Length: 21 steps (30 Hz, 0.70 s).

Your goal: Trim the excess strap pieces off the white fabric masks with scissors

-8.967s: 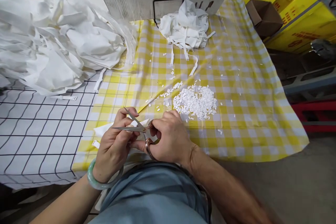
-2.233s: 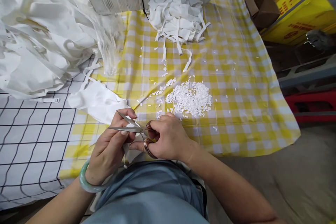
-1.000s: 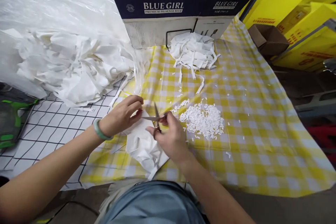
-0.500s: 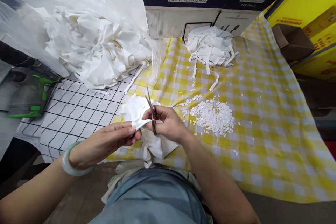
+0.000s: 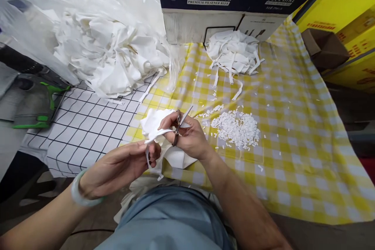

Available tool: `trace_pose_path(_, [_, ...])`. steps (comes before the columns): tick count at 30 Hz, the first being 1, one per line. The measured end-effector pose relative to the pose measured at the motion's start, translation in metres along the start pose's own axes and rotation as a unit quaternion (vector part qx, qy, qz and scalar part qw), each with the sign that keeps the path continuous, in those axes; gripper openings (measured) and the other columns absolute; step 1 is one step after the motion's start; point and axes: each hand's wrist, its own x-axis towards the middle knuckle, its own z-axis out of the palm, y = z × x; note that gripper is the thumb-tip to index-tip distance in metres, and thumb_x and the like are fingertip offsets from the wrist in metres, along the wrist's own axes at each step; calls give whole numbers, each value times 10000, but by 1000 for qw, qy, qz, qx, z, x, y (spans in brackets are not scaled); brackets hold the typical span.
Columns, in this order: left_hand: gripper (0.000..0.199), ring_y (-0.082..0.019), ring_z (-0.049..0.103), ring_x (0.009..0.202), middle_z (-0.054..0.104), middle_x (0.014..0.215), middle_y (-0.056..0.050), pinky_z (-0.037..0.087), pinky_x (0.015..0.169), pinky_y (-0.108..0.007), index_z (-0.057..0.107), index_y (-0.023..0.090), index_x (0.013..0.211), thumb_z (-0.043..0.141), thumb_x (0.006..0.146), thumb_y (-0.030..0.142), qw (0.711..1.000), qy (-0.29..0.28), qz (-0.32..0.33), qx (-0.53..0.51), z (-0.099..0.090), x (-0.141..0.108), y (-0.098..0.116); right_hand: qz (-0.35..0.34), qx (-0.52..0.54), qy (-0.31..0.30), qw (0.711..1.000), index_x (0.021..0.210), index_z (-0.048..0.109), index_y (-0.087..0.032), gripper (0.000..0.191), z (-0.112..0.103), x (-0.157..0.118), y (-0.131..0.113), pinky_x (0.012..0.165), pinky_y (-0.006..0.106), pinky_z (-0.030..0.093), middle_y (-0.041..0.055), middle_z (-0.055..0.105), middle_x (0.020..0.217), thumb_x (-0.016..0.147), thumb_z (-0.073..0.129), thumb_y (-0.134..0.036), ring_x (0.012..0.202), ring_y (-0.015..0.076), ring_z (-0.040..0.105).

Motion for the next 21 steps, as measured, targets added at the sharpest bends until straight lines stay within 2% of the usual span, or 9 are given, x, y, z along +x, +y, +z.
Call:
trace_pose_path(3, [257, -200, 579, 837, 623, 860, -99, 483, 841, -324, 713, 100, 827, 595, 872, 323, 998, -34, -17, -50, -2, -3, 2, 0, 6, 0, 1000, 818, 613, -213, 167, -1, 1, 0, 818, 311, 507, 25, 651, 856, 812, 759, -293, 847, 161, 627])
trace_pose_path(5, [243, -186, 586, 796, 623, 844, -95, 485, 794, -306, 713, 98, 842, 594, 888, 305, 997, -44, -37, -42, -3, -4, 2, 6, 2, -1, 1000, 813, 607, -214, 190, -1, 1, -1, 838, 327, 507, 27, 656, 856, 805, 767, -316, 858, 170, 629])
trace_pose_path(9, [257, -89, 471, 595, 559, 706, -31, 436, 627, -222, 734, 107, 858, 682, 867, 358, 996, -61, -50, 42, -1, -5, 0, 3, 0, -3, 1000, 819, 611, -216, 198, -2, 1, -2, 867, 344, 502, 28, 658, 858, 790, 777, -321, 870, 177, 625])
trace_pose_path(11, [271, -77, 420, 577, 508, 652, 1, 398, 585, -196, 742, 135, 853, 710, 848, 403, 990, -37, -2, 139, 2, -7, 2, 14, 7, 10, 1000, 828, 625, -211, 191, -3, 0, -3, 816, 308, 500, 21, 647, 855, 778, 779, -312, 846, 161, 613])
trace_pose_path(13, [249, -99, 469, 640, 544, 690, -9, 402, 602, -200, 743, 154, 858, 687, 870, 396, 954, 10, 83, 288, 7, -9, 7, 59, 9, 30, 998, 823, 637, -198, 205, -5, 0, -4, 705, 258, 480, 6, 623, 820, 751, 788, -315, 758, 132, 583])
trace_pose_path(15, [252, -132, 524, 711, 606, 762, -30, 432, 642, -225, 730, 157, 847, 623, 916, 374, 896, 37, 141, 419, 12, -13, 14, 128, 14, 27, 991, 791, 634, -183, 232, -9, 2, -5, 582, 223, 423, -18, 582, 736, 719, 794, -335, 631, 99, 516])
trace_pose_path(18, [270, -155, 544, 698, 621, 756, -38, 458, 629, -258, 707, 166, 834, 537, 962, 331, 833, 11, 181, 522, 17, -16, 22, 214, 41, -26, 976, 733, 612, -170, 264, -11, 10, -3, 484, 206, 319, -56, 499, 599, 698, 788, -364, 511, 67, 399])
trace_pose_path(19, [242, -162, 553, 714, 619, 767, -43, 471, 646, -269, 708, 172, 831, 540, 959, 290, 808, -3, 216, 548, 19, -16, 23, 235, 54, -37, 970, 715, 604, -168, 275, -8, 13, -1, 475, 204, 296, -64, 479, 573, 691, 789, -371, 497, 61, 377])
trace_pose_path(21, [167, -205, 590, 889, 639, 915, -80, 501, 802, -323, 723, 185, 848, 575, 925, 192, 748, -21, 317, 583, 22, -13, 25, 263, 76, -43, 961, 682, 587, -169, 332, 4, 20, 6, 477, 201, 285, -67, 473, 558, 633, 817, -404, 498, 59, 373])
